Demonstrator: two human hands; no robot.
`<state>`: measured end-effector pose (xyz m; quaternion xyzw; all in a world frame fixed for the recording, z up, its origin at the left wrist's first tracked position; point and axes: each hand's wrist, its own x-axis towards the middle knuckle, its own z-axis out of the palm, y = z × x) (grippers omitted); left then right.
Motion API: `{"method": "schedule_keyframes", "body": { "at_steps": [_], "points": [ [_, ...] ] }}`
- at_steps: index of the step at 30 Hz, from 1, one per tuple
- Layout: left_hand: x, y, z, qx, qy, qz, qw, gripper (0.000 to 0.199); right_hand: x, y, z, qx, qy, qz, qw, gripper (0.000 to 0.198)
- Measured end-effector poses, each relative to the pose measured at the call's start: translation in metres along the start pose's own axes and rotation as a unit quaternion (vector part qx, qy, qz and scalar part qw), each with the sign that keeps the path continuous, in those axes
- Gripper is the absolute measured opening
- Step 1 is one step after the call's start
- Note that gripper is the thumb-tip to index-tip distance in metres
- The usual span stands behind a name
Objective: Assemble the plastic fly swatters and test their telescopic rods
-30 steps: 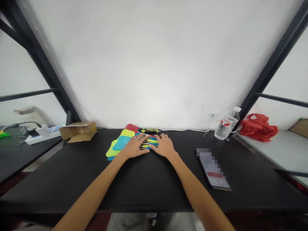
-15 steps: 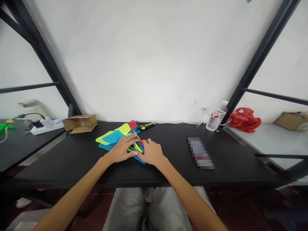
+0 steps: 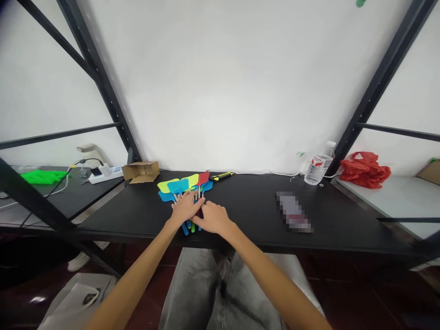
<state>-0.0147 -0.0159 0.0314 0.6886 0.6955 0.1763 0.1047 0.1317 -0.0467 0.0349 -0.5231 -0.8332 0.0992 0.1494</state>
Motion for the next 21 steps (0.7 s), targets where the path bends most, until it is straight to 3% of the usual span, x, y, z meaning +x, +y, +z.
{"method": "schedule_keyframes", "body": {
  "at_steps": [3, 5, 8, 10, 16, 21],
  "points": [
    [0.004, -0.001, 0.006, 0.009, -0.003, 0.040, 0.999, 0.058, 0.006, 0.033, -0.006, 0.103, -0.043, -0.071, 0.991, 0.040],
    [0.004, -0.003, 0.009, 0.013, -0.008, 0.065, 0.998, 0.057, 0.018, 0.057, -0.007, 0.149, -0.010, -0.034, 0.988, 0.040],
    [0.003, -0.005, 0.008, 0.019, -0.021, 0.079, 0.996, 0.058, 0.046, 0.083, -0.004, 0.084, 0.098, 0.088, 0.988, 0.040],
    [0.003, -0.005, 0.005, 0.021, -0.032, 0.084, 0.996, 0.062, 0.068, 0.093, -0.001, 0.019, 0.122, 0.131, 0.984, 0.045],
    [0.010, -0.012, 0.002, 0.040, -0.043, 0.096, 0.994, 0.070, 0.126, 0.108, 0.003, -0.072, 0.108, 0.117, 0.985, 0.044],
    [0.020, -0.027, 0.005, 0.055, -0.046, 0.108, 0.992, 0.070, 0.153, 0.121, 0.006, -0.096, 0.120, 0.142, 0.978, 0.035]
  ]
}}
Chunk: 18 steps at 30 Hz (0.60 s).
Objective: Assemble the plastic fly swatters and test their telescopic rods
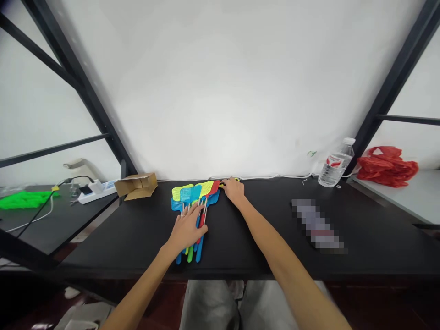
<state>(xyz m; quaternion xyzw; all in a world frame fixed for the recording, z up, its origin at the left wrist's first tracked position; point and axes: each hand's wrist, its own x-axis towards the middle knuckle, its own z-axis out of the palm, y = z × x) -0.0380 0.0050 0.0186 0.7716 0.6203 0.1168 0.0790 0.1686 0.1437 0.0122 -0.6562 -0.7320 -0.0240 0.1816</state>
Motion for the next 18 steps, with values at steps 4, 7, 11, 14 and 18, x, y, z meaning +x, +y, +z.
{"method": "schedule_keyframes", "body": {
  "at_steps": [4, 7, 11, 14, 18],
  "points": [
    [0.006, -0.008, 0.007, 0.003, 0.013, 0.027, 1.000, 0.070, 0.014, 0.000, 0.007, -0.010, 0.014, 0.022, 1.000, 0.036],
    [0.011, -0.010, 0.009, 0.003, 0.017, 0.032, 0.999, 0.071, 0.022, -0.002, 0.012, -0.012, 0.007, 0.045, 0.999, 0.036],
    [0.015, -0.010, 0.006, -0.005, 0.004, 0.024, 1.000, 0.069, 0.026, 0.000, 0.015, -0.012, 0.015, 0.060, 0.998, 0.036],
    [0.015, -0.011, 0.002, -0.009, -0.003, 0.026, 1.000, 0.068, 0.017, 0.006, 0.012, -0.003, 0.025, 0.045, 0.999, 0.036],
    [0.009, -0.014, -0.003, -0.003, -0.013, 0.030, 0.999, 0.070, -0.014, 0.019, 0.003, 0.013, 0.037, 0.008, 0.999, 0.037]
  ]
}}
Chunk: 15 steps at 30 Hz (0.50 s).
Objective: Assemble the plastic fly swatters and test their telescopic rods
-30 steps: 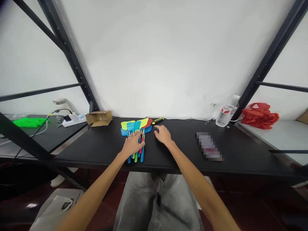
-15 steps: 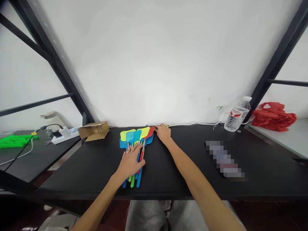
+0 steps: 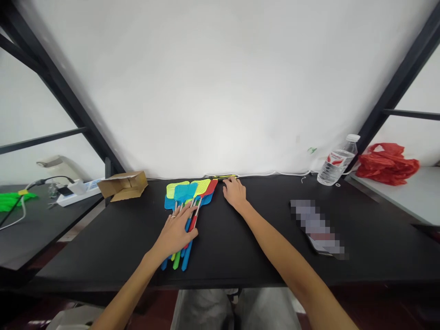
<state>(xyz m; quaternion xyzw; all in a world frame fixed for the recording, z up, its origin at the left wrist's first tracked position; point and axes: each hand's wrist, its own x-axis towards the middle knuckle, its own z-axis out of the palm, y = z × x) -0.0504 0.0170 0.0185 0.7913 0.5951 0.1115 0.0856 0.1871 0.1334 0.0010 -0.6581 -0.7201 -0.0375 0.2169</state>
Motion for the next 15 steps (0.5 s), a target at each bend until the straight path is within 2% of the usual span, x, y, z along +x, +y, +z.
{"method": "schedule_keyframes", "body": {
  "at_steps": [8, 15],
  "points": [
    [-0.001, -0.002, -0.006, 0.026, -0.019, -0.016, 0.999, 0.068, -0.080, 0.005, -0.030, 0.014, -0.025, -0.095, 0.995, 0.036],
    [0.007, -0.004, -0.015, 0.055, -0.020, -0.013, 0.998, 0.069, -0.122, 0.000, -0.050, 0.022, -0.034, -0.104, 0.994, 0.038]
  ]
}}
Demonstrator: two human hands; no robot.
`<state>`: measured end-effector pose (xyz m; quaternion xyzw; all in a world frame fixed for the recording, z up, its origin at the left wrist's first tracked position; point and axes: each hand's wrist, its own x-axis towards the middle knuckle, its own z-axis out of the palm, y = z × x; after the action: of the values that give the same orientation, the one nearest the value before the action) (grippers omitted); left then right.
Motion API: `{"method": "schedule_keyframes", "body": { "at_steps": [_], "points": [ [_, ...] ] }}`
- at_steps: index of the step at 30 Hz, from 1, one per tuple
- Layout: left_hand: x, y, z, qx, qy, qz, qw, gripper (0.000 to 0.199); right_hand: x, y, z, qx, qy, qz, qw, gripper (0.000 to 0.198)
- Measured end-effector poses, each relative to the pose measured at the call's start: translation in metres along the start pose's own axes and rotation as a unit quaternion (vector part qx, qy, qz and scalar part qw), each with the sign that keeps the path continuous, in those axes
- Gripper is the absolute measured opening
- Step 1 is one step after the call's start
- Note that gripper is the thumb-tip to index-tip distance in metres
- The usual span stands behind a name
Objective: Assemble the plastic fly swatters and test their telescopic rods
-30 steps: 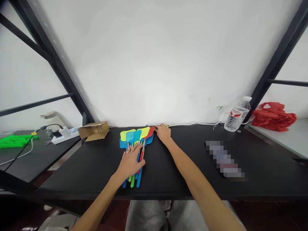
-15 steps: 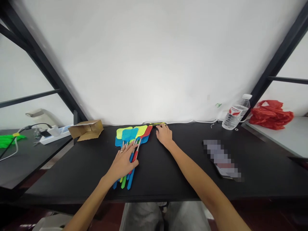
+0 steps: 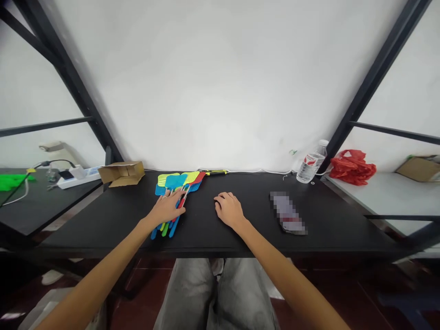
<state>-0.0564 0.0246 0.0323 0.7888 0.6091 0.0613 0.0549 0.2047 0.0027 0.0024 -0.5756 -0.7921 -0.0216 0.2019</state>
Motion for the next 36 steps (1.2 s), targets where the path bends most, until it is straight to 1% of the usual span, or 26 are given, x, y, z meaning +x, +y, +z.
{"method": "schedule_keyframes", "body": {
  "at_steps": [4, 7, 8, 11, 14, 17, 21, 24, 25, 26, 27, 29, 31, 33, 34, 35, 36],
  "points": [
    [-0.005, -0.001, -0.004, 0.006, 0.005, -0.014, 1.000, 0.067, -0.008, -0.002, -0.002, 0.001, 0.012, -0.002, 1.000, 0.037],
    [-0.008, -0.006, -0.004, 0.013, 0.001, -0.034, 0.999, 0.065, -0.009, -0.002, -0.002, 0.001, 0.021, -0.004, 1.000, 0.036],
    [-0.009, -0.008, -0.003, 0.020, 0.008, -0.042, 0.999, 0.063, -0.009, -0.002, -0.001, 0.001, 0.024, -0.006, 1.000, 0.035],
    [-0.012, -0.007, -0.001, 0.058, 0.068, -0.063, 0.994, 0.048, -0.008, 0.000, -0.001, 0.005, 0.027, -0.008, 1.000, 0.034],
    [-0.016, 0.005, 0.002, 0.110, 0.133, -0.080, 0.982, 0.033, -0.008, 0.002, 0.000, 0.017, 0.032, -0.006, 0.999, 0.032],
    [-0.023, 0.020, 0.003, 0.151, 0.186, -0.081, 0.967, 0.031, -0.007, 0.005, 0.002, 0.036, 0.039, -0.004, 0.999, 0.031],
    [-0.036, 0.033, -0.003, 0.179, 0.262, -0.054, 0.947, 0.033, -0.004, 0.009, 0.005, 0.083, 0.054, 0.004, 0.995, 0.028],
    [-0.040, 0.045, -0.014, 0.168, 0.270, -0.042, 0.947, 0.038, 0.000, 0.016, 0.006, 0.177, 0.092, 0.013, 0.980, 0.026],
    [-0.038, 0.051, -0.016, 0.156, 0.262, -0.043, 0.951, 0.039, 0.002, 0.019, 0.007, 0.231, 0.104, 0.022, 0.967, 0.026],
    [-0.035, 0.059, -0.018, 0.140, 0.253, -0.042, 0.956, 0.039, 0.004, 0.022, 0.007, 0.294, 0.113, 0.034, 0.948, 0.027],
    [-0.031, 0.067, -0.019, 0.120, 0.241, -0.040, 0.962, 0.039, 0.006, 0.026, 0.007, 0.364, 0.116, 0.048, 0.923, 0.029],
    [-0.020, 0.086, -0.016, 0.085, 0.216, -0.009, 0.973, 0.036, 0.009, 0.033, 0.007, 0.498, 0.111, 0.079, 0.856, 0.036],
    [-0.008, 0.104, -0.007, 0.056, 0.182, 0.034, 0.981, 0.031, 0.011, 0.039, 0.007, 0.602, 0.115, 0.112, 0.782, 0.043],
    [0.002, 0.116, 0.006, 0.029, 0.162, 0.062, 0.984, 0.027, 0.013, 0.043, 0.007, 0.667, 0.133, 0.142, 0.719, 0.047],
    [0.005, 0.119, 0.013, 0.018, 0.151, 0.073, 0.986, 0.025, 0.014, 0.044, 0.008, 0.687, 0.142, 0.154, 0.695, 0.048],
    [0.008, 0.121, 0.019, 0.008, 0.148, 0.080, 0.986, 0.025, 0.014, 0.045, 0.008, 0.700, 0.150, 0.162, 0.679, 0.048],
    [0.009, 0.121, 0.025, 0.000, 0.145, 0.085, 0.986, 0.025, 0.015, 0.046, 0.009, 0.708, 0.155, 0.168, 0.669, 0.047]
  ]
}}
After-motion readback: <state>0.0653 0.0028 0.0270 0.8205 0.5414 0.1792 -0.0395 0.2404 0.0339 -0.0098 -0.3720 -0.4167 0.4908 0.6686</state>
